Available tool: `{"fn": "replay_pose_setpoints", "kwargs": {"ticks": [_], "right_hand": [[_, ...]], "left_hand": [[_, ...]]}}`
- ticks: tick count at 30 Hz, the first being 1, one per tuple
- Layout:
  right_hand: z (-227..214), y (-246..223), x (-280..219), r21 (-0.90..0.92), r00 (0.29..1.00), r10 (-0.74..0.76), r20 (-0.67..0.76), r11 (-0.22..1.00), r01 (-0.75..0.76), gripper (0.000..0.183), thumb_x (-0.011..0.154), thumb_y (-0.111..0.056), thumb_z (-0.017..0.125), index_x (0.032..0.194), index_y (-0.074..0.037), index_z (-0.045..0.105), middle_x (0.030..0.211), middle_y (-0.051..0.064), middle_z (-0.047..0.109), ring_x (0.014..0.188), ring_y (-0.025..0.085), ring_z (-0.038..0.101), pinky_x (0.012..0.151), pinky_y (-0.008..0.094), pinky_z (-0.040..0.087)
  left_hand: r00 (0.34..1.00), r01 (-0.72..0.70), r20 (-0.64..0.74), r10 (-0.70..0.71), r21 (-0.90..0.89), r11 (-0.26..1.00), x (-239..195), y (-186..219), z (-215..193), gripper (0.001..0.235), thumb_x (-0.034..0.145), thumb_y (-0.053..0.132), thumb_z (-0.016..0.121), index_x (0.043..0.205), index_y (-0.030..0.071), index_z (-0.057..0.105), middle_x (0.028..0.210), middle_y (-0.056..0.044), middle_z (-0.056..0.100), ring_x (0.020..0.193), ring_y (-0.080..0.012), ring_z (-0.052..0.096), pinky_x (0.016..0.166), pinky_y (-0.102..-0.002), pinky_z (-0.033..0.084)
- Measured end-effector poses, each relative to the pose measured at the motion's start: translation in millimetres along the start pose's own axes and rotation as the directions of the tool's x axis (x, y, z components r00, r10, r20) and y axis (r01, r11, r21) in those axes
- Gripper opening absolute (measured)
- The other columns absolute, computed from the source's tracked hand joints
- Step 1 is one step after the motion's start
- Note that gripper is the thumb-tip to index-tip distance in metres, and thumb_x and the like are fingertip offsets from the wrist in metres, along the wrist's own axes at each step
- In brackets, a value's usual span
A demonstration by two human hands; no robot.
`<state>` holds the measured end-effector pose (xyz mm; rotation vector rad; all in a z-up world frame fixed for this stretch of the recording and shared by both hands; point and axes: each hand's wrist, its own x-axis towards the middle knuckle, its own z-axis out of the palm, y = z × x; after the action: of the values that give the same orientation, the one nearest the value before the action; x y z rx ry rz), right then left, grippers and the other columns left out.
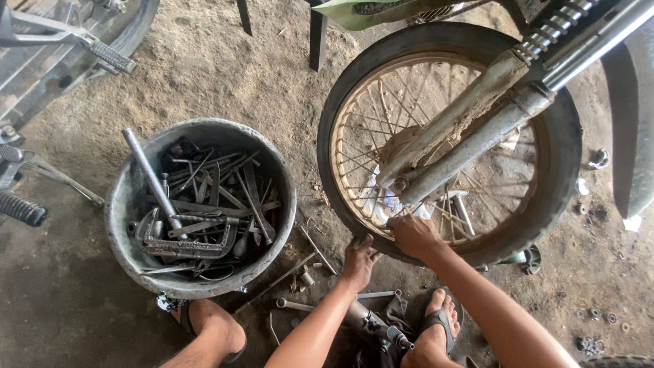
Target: The person sits on the ground and uses both hands to fit a motorcycle tire onto the front wheel rim. They repeatedly press and pull the tire bead to seat it around the rim, working their way around the circumference of the wheel.
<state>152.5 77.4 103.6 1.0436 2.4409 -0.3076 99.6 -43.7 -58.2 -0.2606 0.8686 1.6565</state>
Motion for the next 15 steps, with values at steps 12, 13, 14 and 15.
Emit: {"fn": "replay_pose_setpoints", "kwargs": {"ticks": [12,13,14,15], "right_hand": [[8.0,-33.9,43.3,0.225,0.996,0.038,0.085,0.973,-0.056,0.039,0.078,-0.018,0.038,0.107,-0.031,0.06,0.092,0.01,0.066,0.088,0.028,0.065,0.076,0.042,0.053],[-1.3,-37.9,39.6,0.225,0.995,0.035,0.089,0.973,-0.055,0.039,0.078,-0.018,0.038,0.107,-0.031,0.06,0.092,0.01,0.066,0.088,0.028,0.065,0.076,0.042,0.053],[-10.5,-42.1,35.9,0.19,0.996,0.026,0.09,0.981,-0.043,0.037,0.078,-0.016,0.038,0.104,-0.03,0.061,0.09,0.01,0.066,0.087,0.027,0.065,0.074,0.041,0.053],[-20.6,-45.6,32.7,0.154,0.996,0.018,0.091,0.988,-0.032,0.036,0.078,-0.013,0.039,0.102,-0.029,0.062,0.088,0.009,0.066,0.087,0.026,0.065,0.073,0.04,0.053]], "left_hand": [[0.995,-0.065,-0.07,0.072,0.098,0.993,-15.0,90.8,40.4,0.042,0.079,0.035,0.064,0.115,0.016,0.05,0.098,0.003,0.046,0.076,-0.0097,0.043,0.074,-0.029,0.053],[0.995,-0.065,-0.074,0.072,0.097,0.993,-13.2,89.8,38.3,0.042,0.079,0.035,0.064,0.115,0.016,0.05,0.098,0.003,0.046,0.076,-0.0097,0.043,0.074,-0.029,0.053],[0.996,-0.06,-0.065,0.066,0.091,0.994,-11.6,88.8,36.1,0.042,0.079,0.035,0.065,0.114,0.016,0.051,0.098,0.002,0.048,0.079,-0.0109,0.046,0.076,-0.031,0.051],[0.997,-0.056,-0.054,0.061,0.085,0.995,-9.2,87.9,34.8,0.041,0.079,0.035,0.065,0.113,0.016,0.051,0.099,0.002,0.05,0.081,-0.0121,0.049,0.079,-0.033,0.05]]}}
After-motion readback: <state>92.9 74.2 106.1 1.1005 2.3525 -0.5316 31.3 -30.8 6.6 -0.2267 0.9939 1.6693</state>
